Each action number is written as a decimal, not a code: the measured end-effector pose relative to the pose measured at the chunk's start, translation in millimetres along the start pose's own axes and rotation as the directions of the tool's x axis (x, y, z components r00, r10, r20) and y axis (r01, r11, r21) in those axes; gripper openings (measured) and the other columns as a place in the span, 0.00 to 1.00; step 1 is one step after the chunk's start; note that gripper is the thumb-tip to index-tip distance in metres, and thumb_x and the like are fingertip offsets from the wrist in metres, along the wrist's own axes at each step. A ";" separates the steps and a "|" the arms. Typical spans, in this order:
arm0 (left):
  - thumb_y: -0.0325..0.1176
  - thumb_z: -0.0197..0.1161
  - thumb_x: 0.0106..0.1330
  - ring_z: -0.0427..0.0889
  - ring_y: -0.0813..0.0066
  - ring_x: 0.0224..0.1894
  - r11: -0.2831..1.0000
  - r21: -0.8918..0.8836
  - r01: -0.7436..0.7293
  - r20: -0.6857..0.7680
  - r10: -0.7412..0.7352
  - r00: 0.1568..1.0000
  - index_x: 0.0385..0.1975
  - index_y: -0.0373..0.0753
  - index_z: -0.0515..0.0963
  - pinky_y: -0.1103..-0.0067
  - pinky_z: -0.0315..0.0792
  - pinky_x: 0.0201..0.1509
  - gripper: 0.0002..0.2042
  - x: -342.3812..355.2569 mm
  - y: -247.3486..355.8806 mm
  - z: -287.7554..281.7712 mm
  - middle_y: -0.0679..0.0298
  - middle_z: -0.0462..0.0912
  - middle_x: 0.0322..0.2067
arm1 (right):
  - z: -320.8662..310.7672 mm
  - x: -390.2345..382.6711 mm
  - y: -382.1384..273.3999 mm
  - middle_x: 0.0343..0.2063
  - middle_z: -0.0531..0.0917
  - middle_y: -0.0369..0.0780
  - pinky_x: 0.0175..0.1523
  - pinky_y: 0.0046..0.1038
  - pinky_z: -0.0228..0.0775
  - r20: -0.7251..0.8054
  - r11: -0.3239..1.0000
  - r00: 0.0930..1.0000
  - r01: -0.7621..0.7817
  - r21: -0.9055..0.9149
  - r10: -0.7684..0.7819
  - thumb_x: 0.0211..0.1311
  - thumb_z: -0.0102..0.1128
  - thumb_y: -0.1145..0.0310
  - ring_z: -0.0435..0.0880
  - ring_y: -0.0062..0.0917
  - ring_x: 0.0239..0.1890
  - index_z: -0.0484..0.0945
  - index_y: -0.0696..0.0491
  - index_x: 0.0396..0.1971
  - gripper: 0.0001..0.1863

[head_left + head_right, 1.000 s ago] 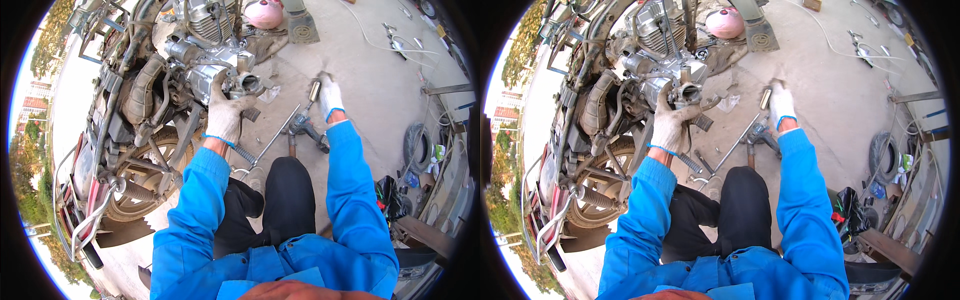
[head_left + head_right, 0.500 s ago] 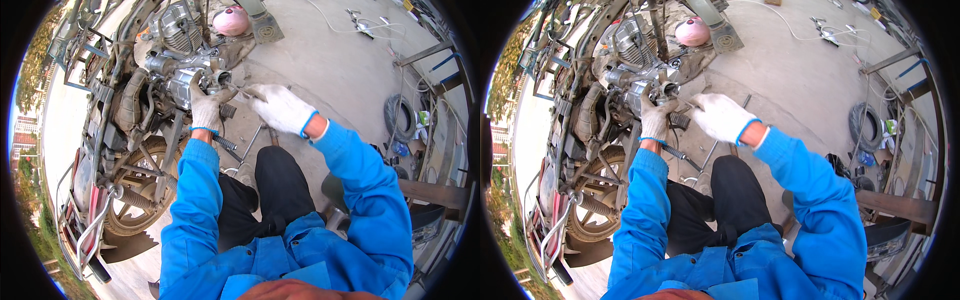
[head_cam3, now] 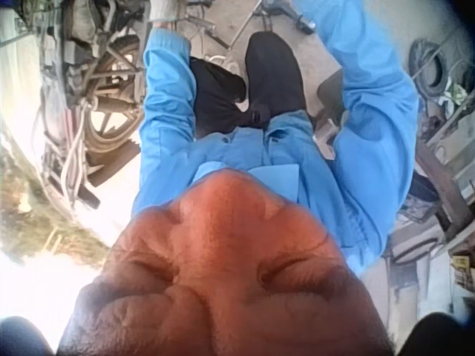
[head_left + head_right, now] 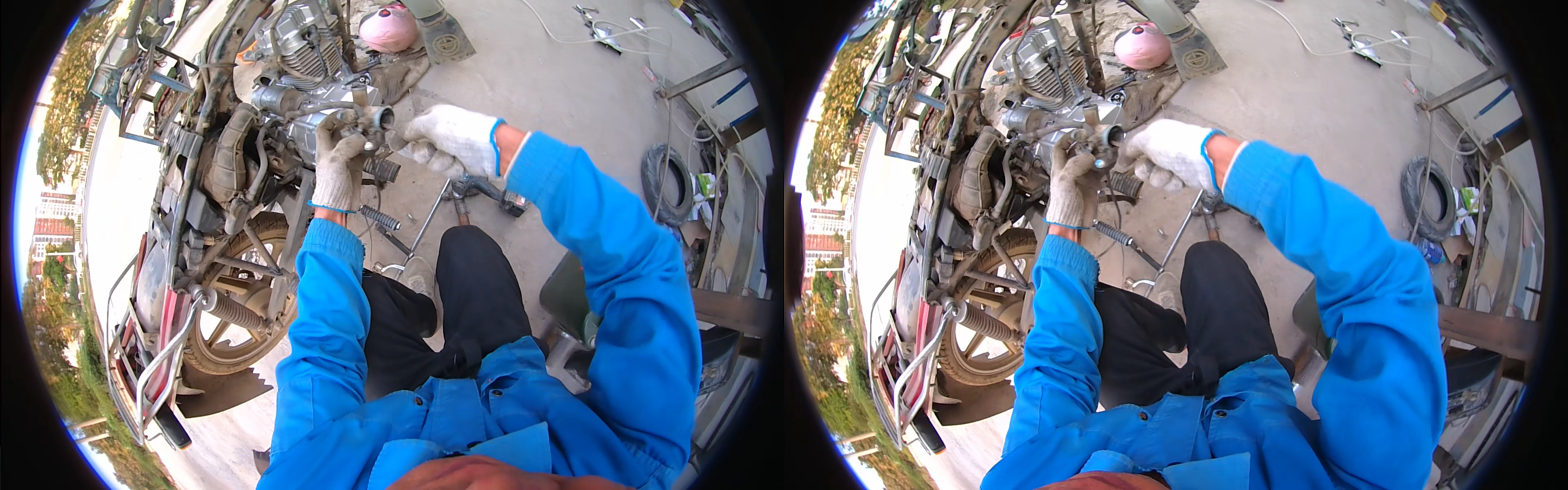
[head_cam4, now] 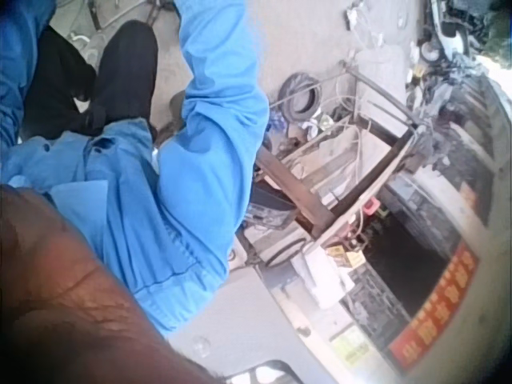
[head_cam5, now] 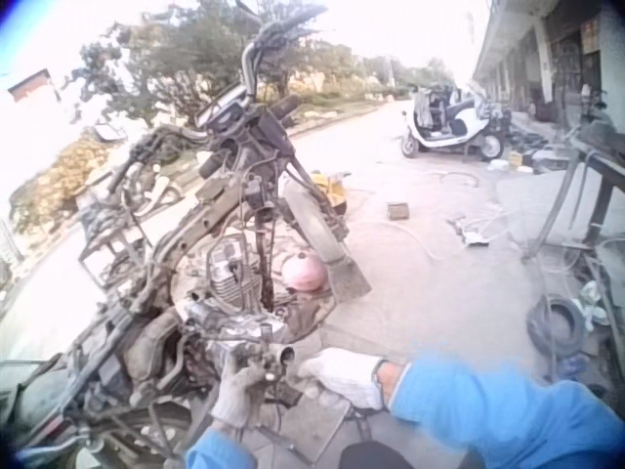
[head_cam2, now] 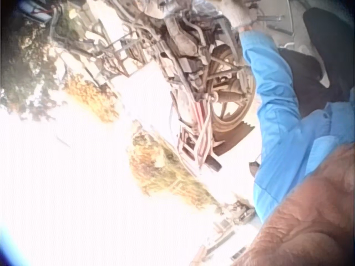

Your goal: The person is repairing a motorcycle engine. They use various tools to remove and adjust parts of the engine, including the carburetor and spark plug.

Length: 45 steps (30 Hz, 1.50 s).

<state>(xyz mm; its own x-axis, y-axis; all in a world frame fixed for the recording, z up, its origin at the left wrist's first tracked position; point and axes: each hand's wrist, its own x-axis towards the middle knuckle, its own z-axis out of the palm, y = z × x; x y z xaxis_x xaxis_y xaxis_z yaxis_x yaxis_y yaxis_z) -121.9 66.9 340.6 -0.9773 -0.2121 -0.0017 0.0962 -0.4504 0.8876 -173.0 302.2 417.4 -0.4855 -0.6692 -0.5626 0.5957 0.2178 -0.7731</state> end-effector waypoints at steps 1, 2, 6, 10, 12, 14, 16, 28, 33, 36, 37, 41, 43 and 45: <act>0.27 0.65 0.72 0.87 0.57 0.52 0.999 -0.037 -0.018 0.021 0.019 1.000 0.64 0.41 0.73 0.59 0.87 0.56 0.21 2.1 -0.6 -2.8 0.58 0.82 0.52 | 2.7 -0.3 5.2 0.22 0.74 0.29 0.20 0.25 0.46 -0.018 0.999 1.000 0.018 0.039 -0.017 0.78 0.58 0.58 0.61 0.14 0.16 0.85 0.53 0.45 0.14; 0.28 0.67 0.73 0.88 0.59 0.52 0.999 -0.048 0.017 -0.044 -0.019 0.999 0.64 0.41 0.73 0.59 0.87 0.55 0.21 5.4 -0.9 -5.3 0.59 0.83 0.51 | 6.4 -0.8 10.1 0.21 0.73 0.28 0.20 0.26 0.46 -0.038 0.997 0.999 0.027 0.077 -0.024 0.77 0.59 0.57 0.61 0.14 0.15 0.85 0.52 0.42 0.14; 0.44 0.68 0.78 0.90 0.66 0.47 0.996 -0.063 0.056 -0.107 -0.062 0.992 0.59 0.45 0.78 0.62 0.88 0.48 0.17 25.7 -4.6 -8.9 0.65 0.88 0.47 | 19.9 -0.9 18.1 0.18 0.73 0.30 0.20 0.26 0.47 -0.024 0.997 0.997 0.069 -0.024 -0.069 0.73 0.65 0.56 0.64 0.15 0.15 0.84 0.49 0.30 0.14; 0.53 0.64 0.79 0.91 0.69 0.41 0.978 -0.159 0.136 -0.225 -0.170 0.959 0.52 0.48 0.83 0.68 0.87 0.43 0.17 31.6 -10.7 -6.9 0.66 0.90 0.43 | 31.5 6.0 23.3 0.19 0.78 0.37 0.22 0.34 0.60 -0.141 0.983 0.982 0.105 -0.147 -0.126 0.73 0.63 0.57 0.74 0.25 0.17 0.84 0.53 0.28 0.17; 0.52 0.64 0.78 0.91 0.69 0.40 0.973 -0.166 0.160 -0.227 -0.195 0.954 0.51 0.48 0.83 0.68 0.87 0.41 0.15 34.0 -11.7 -4.1 0.67 0.90 0.41 | 36.5 11.2 30.4 0.20 0.79 0.40 0.27 0.36 0.67 -0.222 0.930 0.940 0.180 -0.319 -0.259 0.72 0.62 0.57 0.77 0.28 0.20 0.85 0.56 0.32 0.17; 0.49 0.65 0.77 0.88 0.71 0.30 0.983 -0.141 0.115 -0.332 -0.157 0.930 0.47 0.47 0.84 0.72 0.83 0.31 0.13 35.6 -14.2 0.7 0.67 0.89 0.34 | 42.2 17.7 39.3 0.22 0.78 0.40 0.33 0.34 0.72 -0.225 0.779 0.863 0.259 -0.570 -0.452 0.72 0.61 0.58 0.78 0.26 0.25 0.86 0.60 0.40 0.18; 0.47 0.66 0.77 0.86 0.73 0.26 0.989 -0.110 0.096 -0.355 -0.129 0.926 0.45 0.46 0.84 0.74 0.80 0.26 0.12 37.7 -15.2 4.7 0.68 0.88 0.30 | 45.0 22.2 48.0 0.29 0.85 0.54 0.47 0.45 0.79 -0.179 0.531 0.768 0.236 -0.814 -0.615 0.72 0.60 0.57 0.88 0.44 0.36 0.86 0.62 0.43 0.21; 0.43 0.67 0.78 0.80 0.77 0.22 0.994 -0.108 0.028 -0.406 -0.070 0.911 0.37 0.41 0.85 0.78 0.74 0.24 0.12 33.1 -23.7 19.7 0.68 0.84 0.26 | 79.5 21.0 73.7 0.27 0.90 0.50 0.39 0.53 0.84 -0.456 0.444 0.526 -0.159 -0.882 -0.718 0.74 0.61 0.53 0.92 0.50 0.32 0.83 0.54 0.39 0.18; 0.45 0.64 0.82 0.81 0.78 0.22 0.992 -0.124 0.000 -0.451 -0.056 0.891 0.40 0.39 0.86 0.80 0.75 0.23 0.15 34.2 -22.3 11.8 0.69 0.83 0.24 | 89.2 40.6 86.4 0.24 0.89 0.48 0.37 0.51 0.84 -0.453 0.407 0.471 -0.202 -0.891 -0.757 0.75 0.60 0.54 0.92 0.51 0.30 0.83 0.55 0.39 0.17; 0.45 0.63 0.82 0.80 0.78 0.22 0.995 -0.095 -0.002 -0.401 -0.036 0.915 0.44 0.37 0.87 0.81 0.74 0.23 0.16 37.1 -24.9 7.8 0.68 0.84 0.27 | 84.1 41.3 85.8 0.28 0.90 0.52 0.42 0.49 0.85 -0.476 0.521 0.491 -0.052 -0.852 -0.730 0.75 0.59 0.53 0.93 0.51 0.35 0.83 0.57 0.41 0.19; 0.45 0.63 0.82 0.82 0.78 0.23 0.999 -0.048 -0.020 -0.350 0.002 0.937 0.46 0.36 0.87 0.80 0.78 0.26 0.17 37.8 -24.4 5.1 0.67 0.86 0.29 | 79.7 38.0 82.5 0.33 0.89 0.56 0.46 0.50 0.83 -0.452 0.545 0.487 0.063 -0.836 -0.748 0.74 0.61 0.54 0.91 0.53 0.40 0.84 0.58 0.43 0.20; 0.49 0.67 0.78 0.89 0.71 0.36 0.963 -0.241 0.122 -0.299 -0.193 0.934 0.48 0.44 0.87 0.73 0.83 0.35 0.15 38.7 -24.3 -1.1 0.69 0.88 0.34 | 50.4 13.2 58.9 0.30 0.87 0.39 0.40 0.37 0.78 -0.325 0.937 0.886 0.268 -0.226 -0.332 0.75 0.61 0.55 0.87 0.30 0.33 0.86 0.59 0.50 0.21; 0.58 0.59 0.80 0.90 0.61 0.41 0.931 -0.308 0.195 -0.279 -0.284 0.917 0.50 0.46 0.86 0.63 0.85 0.44 0.21 39.6 -22.3 -4.6 0.64 0.91 0.42 | 36.1 5.6 43.4 0.27 0.82 0.35 0.38 0.34 0.75 -0.263 0.977 0.947 0.144 -0.159 -0.182 0.75 0.61 0.55 0.84 0.26 0.32 0.86 0.59 0.49 0.21; 0.64 0.47 0.82 0.90 0.53 0.45 0.906 -0.332 0.263 -0.216 -0.345 0.914 0.53 0.44 0.86 0.55 0.85 0.50 0.30 39.7 -19.3 -7.3 0.57 0.92 0.46 | 30.0 2.7 31.2 0.26 0.82 0.41 0.38 0.39 0.77 -0.241 0.730 0.860 0.200 -0.654 -0.451 0.75 0.61 0.55 0.87 0.33 0.33 0.86 0.58 0.45 0.19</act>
<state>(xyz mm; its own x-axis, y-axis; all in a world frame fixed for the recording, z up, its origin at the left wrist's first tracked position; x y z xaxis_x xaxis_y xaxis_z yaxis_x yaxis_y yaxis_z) -161.2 60.8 320.0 -0.8851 -0.2256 -0.4070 -0.1074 -0.7519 0.6505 -136.6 285.9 400.5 -0.8399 -0.5024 -0.2056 -0.0805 0.4898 -0.8681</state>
